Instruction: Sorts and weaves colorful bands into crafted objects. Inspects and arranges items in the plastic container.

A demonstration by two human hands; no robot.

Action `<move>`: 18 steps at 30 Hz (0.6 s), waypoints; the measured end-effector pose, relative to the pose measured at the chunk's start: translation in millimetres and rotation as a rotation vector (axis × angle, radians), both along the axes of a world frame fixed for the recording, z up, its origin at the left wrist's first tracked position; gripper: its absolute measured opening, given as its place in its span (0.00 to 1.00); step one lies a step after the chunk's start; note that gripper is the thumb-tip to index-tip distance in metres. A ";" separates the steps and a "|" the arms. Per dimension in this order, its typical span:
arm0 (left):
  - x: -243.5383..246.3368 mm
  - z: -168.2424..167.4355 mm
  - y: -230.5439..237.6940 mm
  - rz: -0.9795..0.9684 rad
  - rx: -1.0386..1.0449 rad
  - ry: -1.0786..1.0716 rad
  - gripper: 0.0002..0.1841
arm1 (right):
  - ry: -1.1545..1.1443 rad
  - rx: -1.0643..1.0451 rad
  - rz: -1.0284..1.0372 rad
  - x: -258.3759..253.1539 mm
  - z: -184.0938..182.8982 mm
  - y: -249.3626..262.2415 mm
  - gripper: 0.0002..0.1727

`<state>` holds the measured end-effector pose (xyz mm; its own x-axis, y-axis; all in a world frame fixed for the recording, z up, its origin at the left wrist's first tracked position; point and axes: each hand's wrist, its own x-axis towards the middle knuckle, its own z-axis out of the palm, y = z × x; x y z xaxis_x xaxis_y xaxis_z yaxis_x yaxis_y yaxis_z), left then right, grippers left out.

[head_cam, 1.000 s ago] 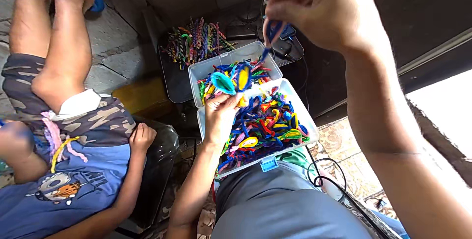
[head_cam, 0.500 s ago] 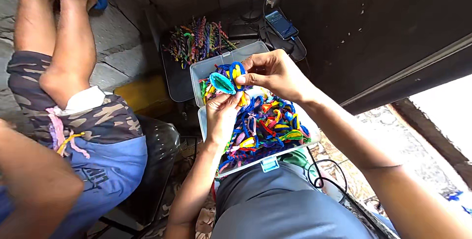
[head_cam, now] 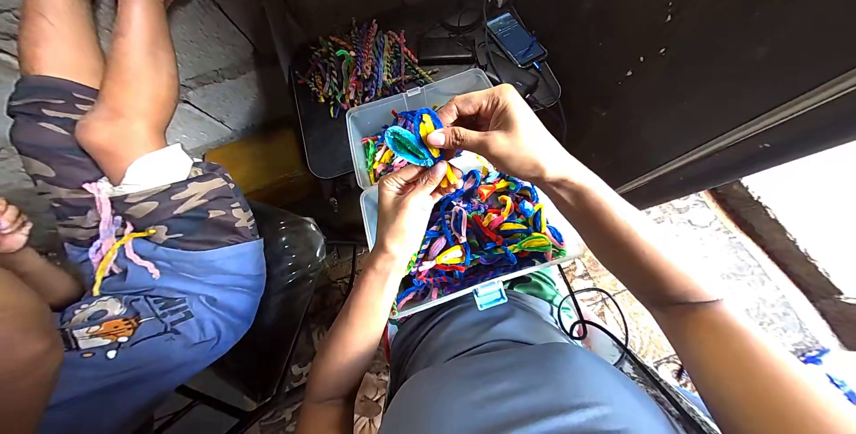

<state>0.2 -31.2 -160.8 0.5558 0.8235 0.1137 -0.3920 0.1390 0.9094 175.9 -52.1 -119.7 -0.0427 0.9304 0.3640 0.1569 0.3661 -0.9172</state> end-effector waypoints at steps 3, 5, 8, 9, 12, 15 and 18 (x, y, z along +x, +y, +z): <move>-0.5 -1.6 1.3 -0.019 -0.015 -0.018 0.14 | 0.004 -0.013 0.021 -0.1 0.7 0.6 0.06; -0.9 -1.3 1.8 -0.026 -0.008 -0.013 0.14 | 0.025 0.000 0.058 1.4 -1.1 1.7 0.05; -1.6 -2.8 3.1 0.008 0.124 0.057 0.14 | 0.059 -0.018 0.100 4.8 0.5 1.2 0.07; -1.8 -4.9 4.1 0.031 0.202 0.089 0.12 | 0.068 -0.035 0.101 5.6 3.0 0.3 0.09; -1.5 -8.2 3.1 0.124 0.427 0.193 0.09 | 0.073 -0.073 0.111 9.7 11.5 -2.5 0.11; -0.7 -8.5 -1.6 0.211 0.616 0.277 0.04 | 0.038 -0.189 0.157 14.0 22.0 -5.7 0.16; -0.8 -14.1 -1.6 0.230 0.742 0.280 0.04 | 0.038 -0.325 0.212 18.9 30.6 -8.0 0.18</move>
